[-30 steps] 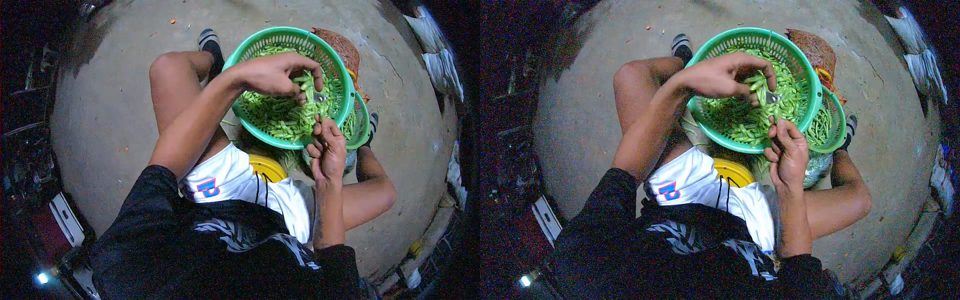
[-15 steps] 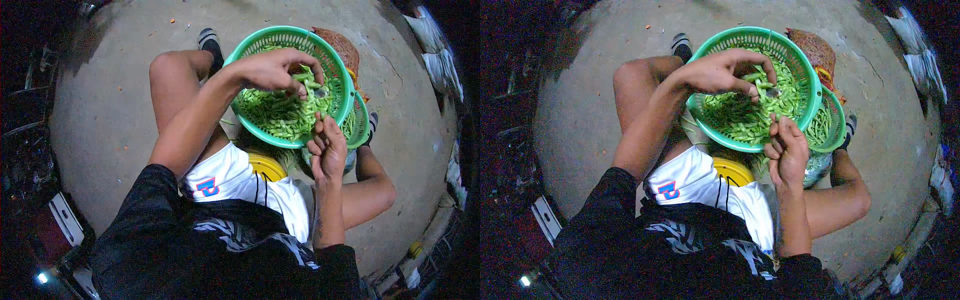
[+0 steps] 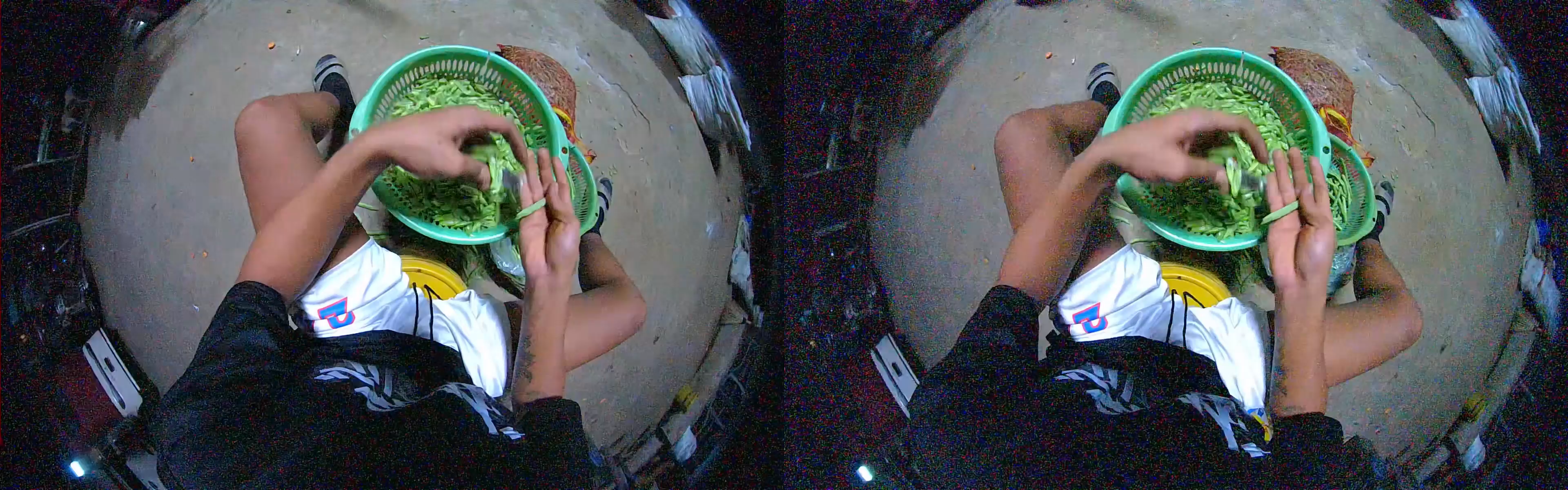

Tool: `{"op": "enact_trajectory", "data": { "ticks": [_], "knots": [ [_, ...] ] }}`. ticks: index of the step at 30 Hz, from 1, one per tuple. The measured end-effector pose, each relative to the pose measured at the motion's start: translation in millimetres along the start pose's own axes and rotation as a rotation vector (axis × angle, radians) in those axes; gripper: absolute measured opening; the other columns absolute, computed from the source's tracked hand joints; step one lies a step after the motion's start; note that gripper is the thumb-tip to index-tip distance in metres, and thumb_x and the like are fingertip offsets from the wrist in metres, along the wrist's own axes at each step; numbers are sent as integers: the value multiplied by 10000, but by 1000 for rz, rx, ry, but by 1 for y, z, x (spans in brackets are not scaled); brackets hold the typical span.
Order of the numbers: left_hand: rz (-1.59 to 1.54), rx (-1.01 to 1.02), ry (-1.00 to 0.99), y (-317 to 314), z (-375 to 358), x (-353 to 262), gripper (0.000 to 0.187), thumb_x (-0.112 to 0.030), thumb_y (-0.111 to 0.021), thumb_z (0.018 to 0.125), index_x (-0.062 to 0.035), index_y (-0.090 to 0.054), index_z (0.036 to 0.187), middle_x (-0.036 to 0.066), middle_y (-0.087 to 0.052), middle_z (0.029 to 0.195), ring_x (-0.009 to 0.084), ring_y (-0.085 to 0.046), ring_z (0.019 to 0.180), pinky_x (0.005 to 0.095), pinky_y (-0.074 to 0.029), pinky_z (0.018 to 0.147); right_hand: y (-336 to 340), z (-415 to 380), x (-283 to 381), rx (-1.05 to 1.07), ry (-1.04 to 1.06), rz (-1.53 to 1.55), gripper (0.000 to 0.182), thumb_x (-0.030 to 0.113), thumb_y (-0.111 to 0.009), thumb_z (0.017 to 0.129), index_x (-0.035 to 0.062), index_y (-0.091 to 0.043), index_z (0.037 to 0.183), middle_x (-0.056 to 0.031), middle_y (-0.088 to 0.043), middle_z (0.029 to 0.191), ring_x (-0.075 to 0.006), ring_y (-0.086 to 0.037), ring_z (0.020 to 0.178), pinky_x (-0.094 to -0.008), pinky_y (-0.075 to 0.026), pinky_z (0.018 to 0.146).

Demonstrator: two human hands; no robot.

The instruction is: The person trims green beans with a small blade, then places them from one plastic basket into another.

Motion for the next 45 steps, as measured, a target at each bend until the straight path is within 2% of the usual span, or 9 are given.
{"op": "enact_trajectory", "data": {
  "ticks": [6, 11, 12, 15, 19, 24, 31, 38, 45],
  "knots": [
    [-49, 30, -87, -43, 15, -14, 468, 12, -661, 783, -23, -623, 1248, 161, -693, 1142, 281, -648, 1102, 388, -497, 968, -6, 1, 3, -6, 33, 54, 566, 67, -445, 1043, -8, -240, 1566, -172, -380, 1581, -322, -303, 1515, -479, -258, 1263],
    [-86, -138, -119, -16, 15, -16, 399, 35, -595, 793, 5, -658, 1186, 156, -714, 1106, 243, -676, 1056, 370, -520, 974, -1, -2, -13, 68, -85, -2, 492, 146, -504, 1056, -13, -390, 1507, -158, -488, 1500, -274, -450, 1414, -427, -361, 1181],
    [-86, -185, -88, -8, 13, -11, 381, 24, -580, 804, 11, -665, 1174, 144, -720, 1100, 215, -681, 1036, 349, -536, 949, 1, -7, -15, -34, -73, -13, 399, 189, -548, 1056, -14, -530, 1399, -131, -622, 1336, -204, -630, 1116, -358, -499, 996],
    [-78, -262, -43, 13, 6, -2, 334, -11, -619, 819, 8, -681, 1147, 131, -718, 1087, 196, -671, 1036, 333, -527, 944, 1, -18, -23, 37, -168, -245, 337, 212, -579, 1048, -21, -608, 1289, -80, -700, 1105, -124, -607, 766, -270, -524, 734],
    [-48, -235, -24, 23, 2, 9, 323, -55, -643, 897, 6, -647, 1215, 100, -690, 1146, 185, -641, 1097, 337, -519, 970, -2, -23, -32, 93, -240, -269, 291, 203, -597, 1039, -33, -649, 1202, -35, -666, 898, -49, -443, 598, -201, -367, 559],
    [56, -188, -59, 25, 2, 6, 356, -55, -670, 901, 9, -624, 1249, 91, -659, 1192, 168, -614, 1131, 326, -537, 939, 4, -25, -36, 110, -282, -195, 256, 155, -623, 1019, -37, -656, 1186, -37, -664, 886, -45, -436, 587, -199, -364, 552],
    [-25, -207, 46, 32, -7, 13, 454, -29, -711, 854, -20, -587, 1291, 91, -626, 1246, 169, -597, 1150, 336, -533, 971, 22, -24, 5, -94, 45, -741, 220, 161, -730, 956, -37, -721, 1053, -76, -719, 856, -59, -566, 647, -204, -440, 608],
    [203, -148, 30, 10, 4, 20, 416, -131, -766, 811, -66, -646, 1205, 47, -633, 967, 143, -550, 867, 326, -450, 759, 7, -31, 14, -89, 172, -975, 173, 95, -752, 927, -44, -735, 1029, -64, -732, 869, -123, -685, 779, -244, -535, 753],
    [198, -115, 71, 4, 4, 14, 416, -135, -777, 794, -68, -655, 1187, 66, -617, 874, 152, -536, 817, 327, -432, 720, 26, -26, 7, -116, 67, -839, 180, 122, -765, 917, -19, -737, 1026, -45, -722, 821, -69, -610, 668, -204, -451, 618]
  ]
}}
Point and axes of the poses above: each hand's wrist, its own z-axis towards the middle knuckle, its own y-axis out of the back of the hand, x = y × z, the point moved 10 cm from there along z, towards the middle knuckle
